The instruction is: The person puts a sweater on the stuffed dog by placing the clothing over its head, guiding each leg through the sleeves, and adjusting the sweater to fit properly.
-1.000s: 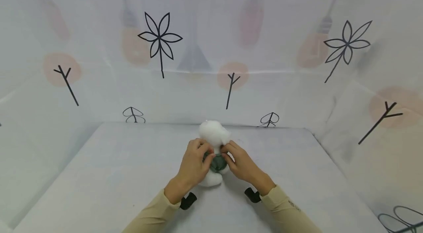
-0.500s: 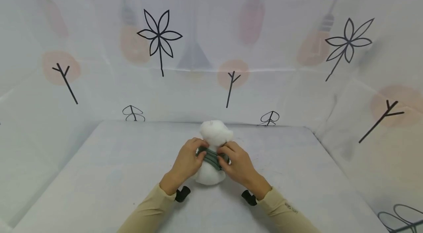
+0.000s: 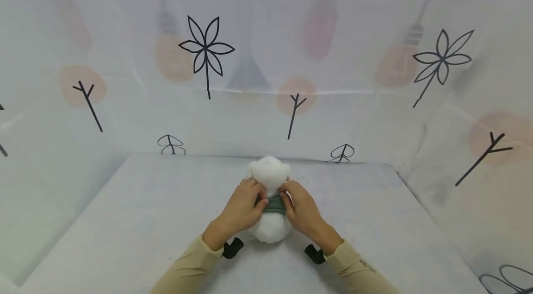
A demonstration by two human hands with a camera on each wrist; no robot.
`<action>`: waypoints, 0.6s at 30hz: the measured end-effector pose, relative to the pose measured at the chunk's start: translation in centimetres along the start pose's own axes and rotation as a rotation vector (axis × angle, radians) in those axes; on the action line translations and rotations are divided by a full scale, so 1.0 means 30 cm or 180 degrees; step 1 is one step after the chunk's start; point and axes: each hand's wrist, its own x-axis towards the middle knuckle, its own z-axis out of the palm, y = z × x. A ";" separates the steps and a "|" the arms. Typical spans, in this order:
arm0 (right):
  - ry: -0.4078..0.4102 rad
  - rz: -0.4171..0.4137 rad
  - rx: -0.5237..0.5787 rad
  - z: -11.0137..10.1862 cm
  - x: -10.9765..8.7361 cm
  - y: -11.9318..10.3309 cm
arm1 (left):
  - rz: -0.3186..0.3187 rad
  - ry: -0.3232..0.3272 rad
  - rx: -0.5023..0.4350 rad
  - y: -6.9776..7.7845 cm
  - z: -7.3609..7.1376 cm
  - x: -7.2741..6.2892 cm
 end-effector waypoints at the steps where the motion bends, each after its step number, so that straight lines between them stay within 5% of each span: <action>1: 0.0006 -0.0012 0.0000 -0.003 -0.002 0.005 | -0.0020 -0.0029 -0.0051 0.003 0.001 0.001; 10: 0.0040 -0.0267 0.0288 -0.015 -0.002 0.041 | 0.0075 -0.0163 -0.0088 -0.076 -0.017 0.002; 18: 0.0023 -0.0019 0.0160 -0.008 -0.008 0.029 | 0.0102 -0.0036 -0.0349 -0.093 -0.010 0.012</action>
